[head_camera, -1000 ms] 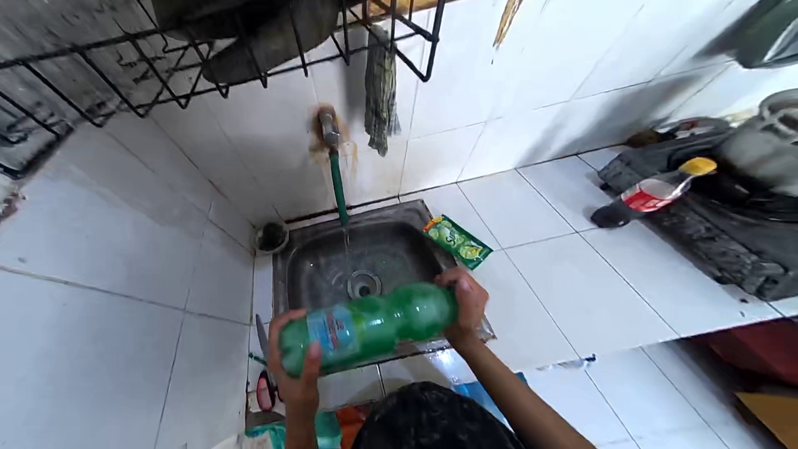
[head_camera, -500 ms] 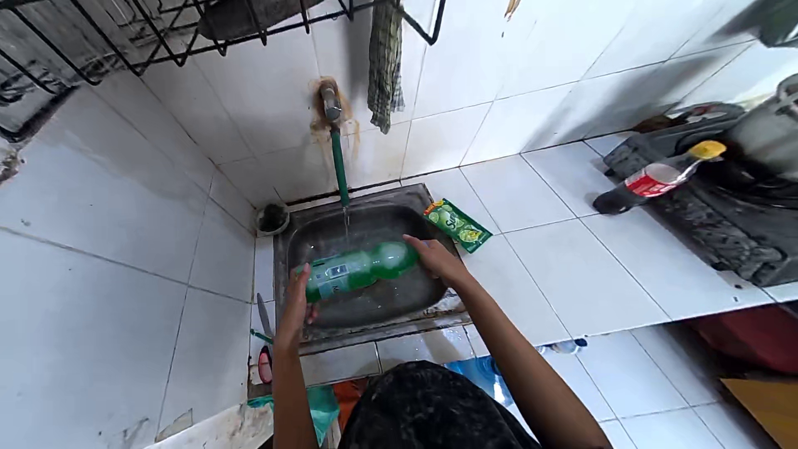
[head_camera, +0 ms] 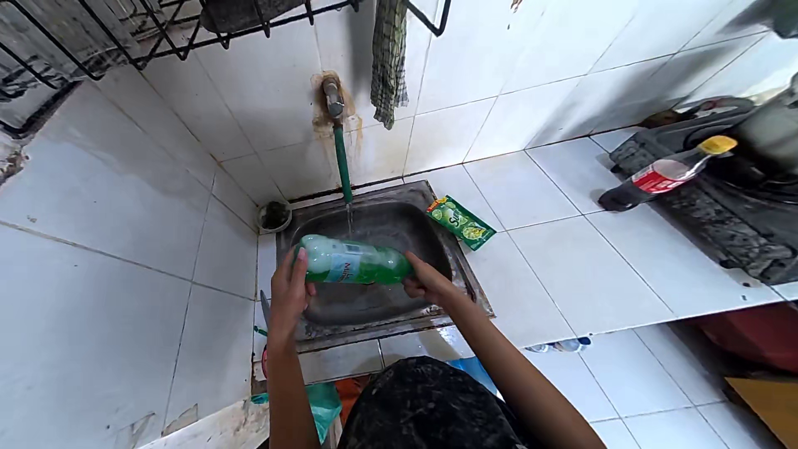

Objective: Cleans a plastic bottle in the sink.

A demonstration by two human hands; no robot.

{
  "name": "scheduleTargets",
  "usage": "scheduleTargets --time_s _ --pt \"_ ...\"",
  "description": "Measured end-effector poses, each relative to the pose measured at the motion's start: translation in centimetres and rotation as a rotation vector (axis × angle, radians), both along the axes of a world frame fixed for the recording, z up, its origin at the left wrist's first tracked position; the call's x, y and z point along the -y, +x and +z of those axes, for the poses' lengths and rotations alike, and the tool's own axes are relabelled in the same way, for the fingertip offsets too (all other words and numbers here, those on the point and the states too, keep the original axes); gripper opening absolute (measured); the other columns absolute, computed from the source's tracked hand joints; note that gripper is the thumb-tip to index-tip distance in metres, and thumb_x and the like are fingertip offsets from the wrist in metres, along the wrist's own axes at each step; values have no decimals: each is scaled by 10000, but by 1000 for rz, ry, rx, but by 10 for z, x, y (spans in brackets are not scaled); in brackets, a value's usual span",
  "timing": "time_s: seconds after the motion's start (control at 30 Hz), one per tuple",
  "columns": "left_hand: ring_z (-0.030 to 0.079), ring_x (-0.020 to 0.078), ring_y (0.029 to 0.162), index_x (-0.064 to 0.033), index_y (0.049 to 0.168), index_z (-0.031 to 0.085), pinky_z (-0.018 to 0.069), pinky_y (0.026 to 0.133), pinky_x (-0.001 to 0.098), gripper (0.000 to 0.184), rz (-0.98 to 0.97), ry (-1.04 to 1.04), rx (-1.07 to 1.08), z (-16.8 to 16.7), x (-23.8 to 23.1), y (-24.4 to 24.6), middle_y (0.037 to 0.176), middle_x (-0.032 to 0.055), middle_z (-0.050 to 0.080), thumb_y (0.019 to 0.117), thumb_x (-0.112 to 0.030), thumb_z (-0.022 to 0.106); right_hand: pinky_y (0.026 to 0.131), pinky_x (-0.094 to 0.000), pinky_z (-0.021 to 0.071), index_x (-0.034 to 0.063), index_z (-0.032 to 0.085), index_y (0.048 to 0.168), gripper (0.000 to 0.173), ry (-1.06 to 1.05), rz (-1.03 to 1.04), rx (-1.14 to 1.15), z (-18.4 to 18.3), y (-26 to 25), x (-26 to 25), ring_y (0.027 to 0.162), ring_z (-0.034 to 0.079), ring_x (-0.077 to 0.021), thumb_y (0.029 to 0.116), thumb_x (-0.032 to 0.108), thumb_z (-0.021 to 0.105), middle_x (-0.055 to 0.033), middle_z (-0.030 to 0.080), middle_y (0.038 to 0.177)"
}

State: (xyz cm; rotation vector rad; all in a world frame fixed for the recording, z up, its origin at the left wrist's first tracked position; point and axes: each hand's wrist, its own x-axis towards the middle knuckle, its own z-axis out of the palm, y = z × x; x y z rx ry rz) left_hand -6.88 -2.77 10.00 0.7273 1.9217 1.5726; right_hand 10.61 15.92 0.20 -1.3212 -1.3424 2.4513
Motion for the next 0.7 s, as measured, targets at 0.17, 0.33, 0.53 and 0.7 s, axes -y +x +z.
scheduleTargets --time_s 0.17,0.33,0.53,0.7 --pt "444 -67 477 60 1302 560 407 462 119 432 -144 91 -186 27 -20 16 618 -117 503 1075 -261 380 380 -163 311 188 421 665 609 -281 -31 -221 -31 -3 21 349 330 -11 1116 430 90 83 341 433" --pt "479 31 555 15 1340 600 438 550 229 511 -156 -56 -428 42 -45 36 680 -15 578 984 -349 638 379 -163 319 196 417 612 638 -455 -85 -296 -42 3 30 339 352 -5 1100 420 71 86 357 411" --pt "590 133 626 -39 1423 530 523 613 317 457 -213 -199 -333 46 -45 31 826 96 641 1076 -332 486 377 -178 314 184 422 680 595 -221 -229 -207 -24 15 16 347 323 -24 1117 443 111 76 343 434" --pt "666 149 682 -55 1454 372 569 531 292 569 -199 -140 206 -16 -21 4 1019 96 640 1083 -437 173 489 -224 374 20 596 954 359 603 -227 93 48 32 -25 495 395 -40 1110 284 410 30 473 661"
